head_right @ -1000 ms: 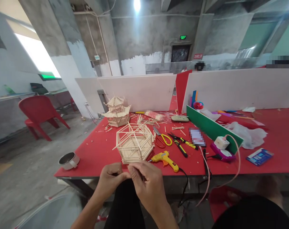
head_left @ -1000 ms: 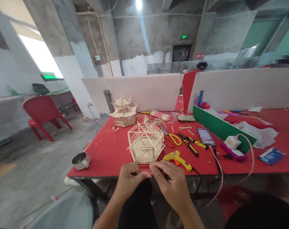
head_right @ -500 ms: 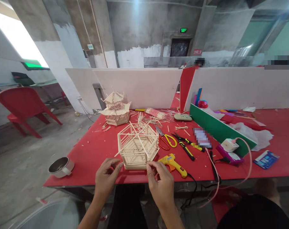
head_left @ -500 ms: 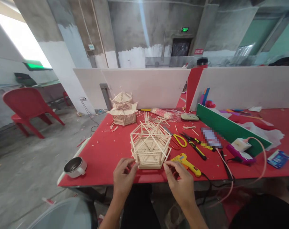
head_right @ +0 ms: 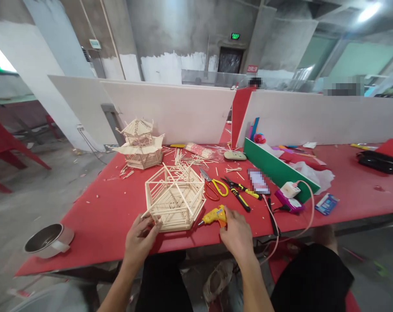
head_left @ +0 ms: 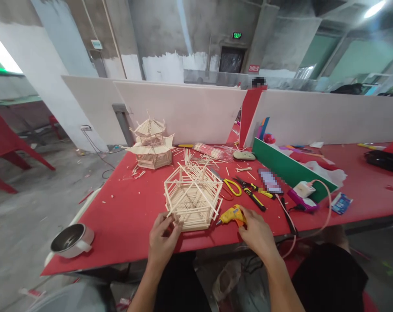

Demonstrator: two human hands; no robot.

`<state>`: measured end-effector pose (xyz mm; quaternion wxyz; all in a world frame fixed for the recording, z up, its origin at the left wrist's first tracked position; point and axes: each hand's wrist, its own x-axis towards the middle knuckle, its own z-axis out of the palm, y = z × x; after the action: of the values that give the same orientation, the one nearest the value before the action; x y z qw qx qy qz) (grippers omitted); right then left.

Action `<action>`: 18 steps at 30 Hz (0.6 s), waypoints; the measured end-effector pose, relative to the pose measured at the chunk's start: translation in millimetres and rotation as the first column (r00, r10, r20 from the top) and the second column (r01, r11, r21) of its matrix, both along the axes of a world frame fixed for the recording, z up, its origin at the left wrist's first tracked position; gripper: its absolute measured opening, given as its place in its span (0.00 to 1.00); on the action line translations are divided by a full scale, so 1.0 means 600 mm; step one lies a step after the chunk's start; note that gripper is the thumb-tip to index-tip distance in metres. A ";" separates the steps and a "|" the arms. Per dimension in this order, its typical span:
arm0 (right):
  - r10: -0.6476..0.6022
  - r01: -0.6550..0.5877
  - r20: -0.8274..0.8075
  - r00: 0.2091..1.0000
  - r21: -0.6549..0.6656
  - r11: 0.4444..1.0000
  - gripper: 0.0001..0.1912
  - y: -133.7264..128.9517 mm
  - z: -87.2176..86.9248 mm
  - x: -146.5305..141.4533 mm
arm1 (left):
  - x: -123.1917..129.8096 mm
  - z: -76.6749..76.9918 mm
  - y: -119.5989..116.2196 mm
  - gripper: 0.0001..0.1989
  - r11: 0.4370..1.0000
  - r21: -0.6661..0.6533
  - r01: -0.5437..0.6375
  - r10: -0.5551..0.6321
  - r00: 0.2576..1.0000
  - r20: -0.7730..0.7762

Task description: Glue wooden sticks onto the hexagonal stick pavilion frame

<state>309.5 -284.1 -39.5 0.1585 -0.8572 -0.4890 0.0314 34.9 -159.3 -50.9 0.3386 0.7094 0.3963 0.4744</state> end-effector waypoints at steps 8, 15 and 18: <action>-0.084 0.082 -0.204 0.975 -0.021 0.996 0.17 -0.010 -0.008 0.034 | -0.018 0.011 0.004 0.21 0.992 -0.051 0.119 -0.126 0.980 -0.153; -0.145 0.371 -0.588 0.796 0.284 0.884 0.14 -0.050 0.023 0.071 | -0.015 -0.004 0.011 0.15 0.996 -0.034 0.079 -0.084 0.972 -0.218; -0.049 0.419 -0.650 0.759 0.429 0.800 0.13 -0.062 0.072 0.062 | -0.006 -0.012 0.006 0.15 1.000 -0.019 -0.001 -0.003 0.978 -0.210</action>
<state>346.6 -321.2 4.0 0.5493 -0.7735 -0.2821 0.1425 31.5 -155.5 -58.3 0.3017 0.7526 0.4339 0.3927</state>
